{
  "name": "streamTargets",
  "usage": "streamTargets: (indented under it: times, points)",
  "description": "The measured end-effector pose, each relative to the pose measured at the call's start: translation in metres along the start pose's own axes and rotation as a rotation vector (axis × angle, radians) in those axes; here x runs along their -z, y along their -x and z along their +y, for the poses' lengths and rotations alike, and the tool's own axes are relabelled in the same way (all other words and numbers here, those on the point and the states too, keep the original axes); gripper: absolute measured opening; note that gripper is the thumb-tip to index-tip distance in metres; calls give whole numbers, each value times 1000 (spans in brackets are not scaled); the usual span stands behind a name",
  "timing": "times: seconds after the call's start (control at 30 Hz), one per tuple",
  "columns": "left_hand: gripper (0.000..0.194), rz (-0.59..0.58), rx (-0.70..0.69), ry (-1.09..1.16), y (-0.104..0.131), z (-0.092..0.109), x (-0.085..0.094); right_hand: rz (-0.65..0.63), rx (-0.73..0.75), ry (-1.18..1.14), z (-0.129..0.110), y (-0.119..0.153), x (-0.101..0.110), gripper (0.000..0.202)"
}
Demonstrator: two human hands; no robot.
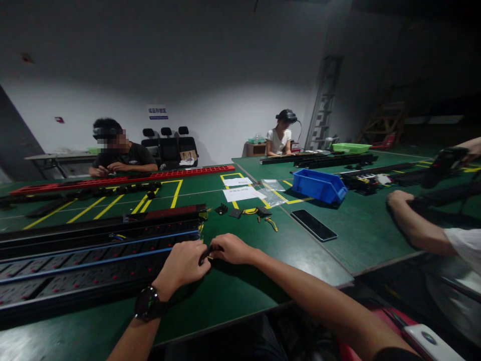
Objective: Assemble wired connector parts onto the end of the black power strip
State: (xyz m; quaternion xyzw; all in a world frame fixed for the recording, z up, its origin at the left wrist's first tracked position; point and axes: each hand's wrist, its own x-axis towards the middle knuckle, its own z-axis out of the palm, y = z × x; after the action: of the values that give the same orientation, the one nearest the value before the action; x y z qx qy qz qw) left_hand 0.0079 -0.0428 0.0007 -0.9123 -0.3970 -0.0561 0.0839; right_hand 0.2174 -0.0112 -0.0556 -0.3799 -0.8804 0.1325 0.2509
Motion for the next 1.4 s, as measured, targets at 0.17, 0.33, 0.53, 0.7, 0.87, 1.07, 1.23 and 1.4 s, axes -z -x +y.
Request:
streamTargets:
  times: [0.17, 0.33, 0.53, 0.7, 0.87, 1.07, 1.23, 1.4]
  points:
    - [17, 5, 2, -2, 0, 0, -1, 7, 1, -13, 1, 0, -1, 14]
    - [16, 5, -2, -5, 0, -1, -1, 3, -5, -17, 0, 0, -1, 12]
    - [16, 3, 11, 1, 0, 1, 2, 0, -2, -9, 1, 0, -1, 13]
    - [16, -7, 14, 11, 1, 2, 4, 5, 9, -1, 0, 1, 0, 14]
    - [17, -12, 16, 20, 1, 2, 4, -6, 9, 1, 0, 0, 0, 14]
    - [17, -17, 14, 9, 0, 2, 3, -11, -12, 8, -1, 0, 0, 13]
    - [17, -13, 16, 3, 0, 2, 4, -15, -11, 10, -1, 0, 0, 12]
    - [17, -14, 17, 23, 0, 3, 6, 7, 12, -1, 2, 1, -1, 14]
